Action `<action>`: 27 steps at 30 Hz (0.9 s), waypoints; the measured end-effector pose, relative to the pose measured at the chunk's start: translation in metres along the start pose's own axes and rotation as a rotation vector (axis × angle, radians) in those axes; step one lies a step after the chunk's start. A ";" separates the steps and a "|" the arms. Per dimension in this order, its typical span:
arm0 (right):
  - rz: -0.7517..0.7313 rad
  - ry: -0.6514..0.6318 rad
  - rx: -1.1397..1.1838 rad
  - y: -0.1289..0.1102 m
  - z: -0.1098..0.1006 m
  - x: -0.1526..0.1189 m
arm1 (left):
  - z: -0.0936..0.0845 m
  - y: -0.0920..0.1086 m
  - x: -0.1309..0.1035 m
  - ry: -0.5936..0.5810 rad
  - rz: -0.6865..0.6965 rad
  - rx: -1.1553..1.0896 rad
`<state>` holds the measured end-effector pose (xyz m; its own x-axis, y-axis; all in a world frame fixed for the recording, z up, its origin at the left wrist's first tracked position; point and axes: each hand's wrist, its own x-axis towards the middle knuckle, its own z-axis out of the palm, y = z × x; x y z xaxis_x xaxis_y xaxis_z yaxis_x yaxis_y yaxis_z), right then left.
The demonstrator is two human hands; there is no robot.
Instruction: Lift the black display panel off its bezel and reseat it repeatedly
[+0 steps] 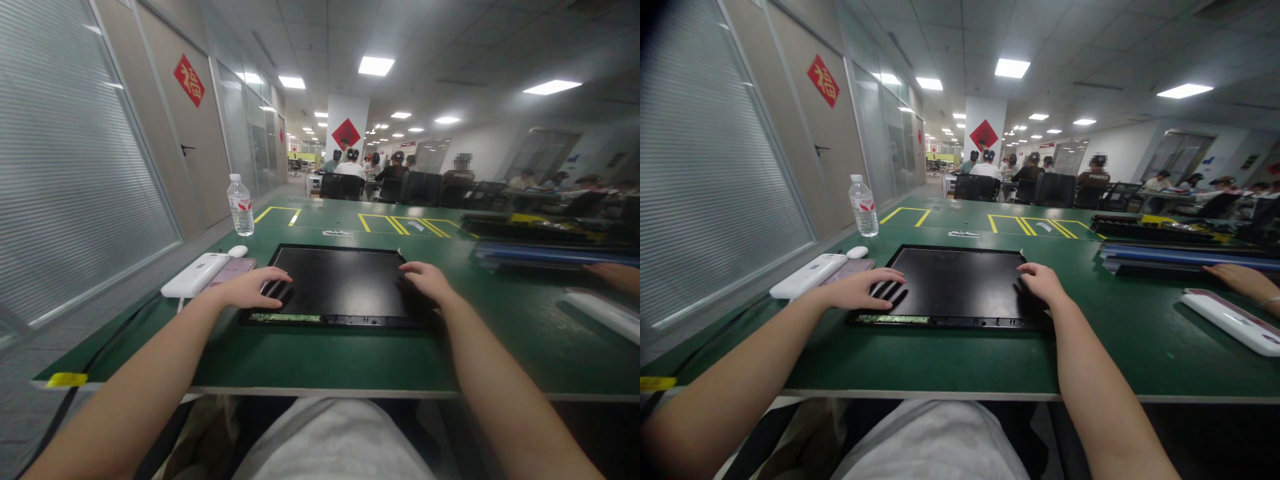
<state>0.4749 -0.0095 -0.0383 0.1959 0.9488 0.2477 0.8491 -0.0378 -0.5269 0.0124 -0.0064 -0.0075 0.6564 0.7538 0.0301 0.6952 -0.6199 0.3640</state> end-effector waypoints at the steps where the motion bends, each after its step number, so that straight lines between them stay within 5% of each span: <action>1: -0.016 -0.030 0.002 0.000 0.001 0.000 | -0.001 0.001 -0.001 -0.010 0.005 -0.005; 7: -0.028 -0.141 -0.006 0.000 0.003 0.000 | -0.006 -0.002 -0.005 -0.046 0.030 -0.019; 27: -0.008 -0.126 -0.026 0.000 0.004 0.000 | -0.005 0.002 -0.001 0.060 0.198 0.029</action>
<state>0.4733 -0.0087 -0.0419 0.1272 0.9810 0.1467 0.8634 -0.0367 -0.5032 0.0111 -0.0071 -0.0020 0.7630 0.6277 0.1540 0.5631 -0.7626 0.3185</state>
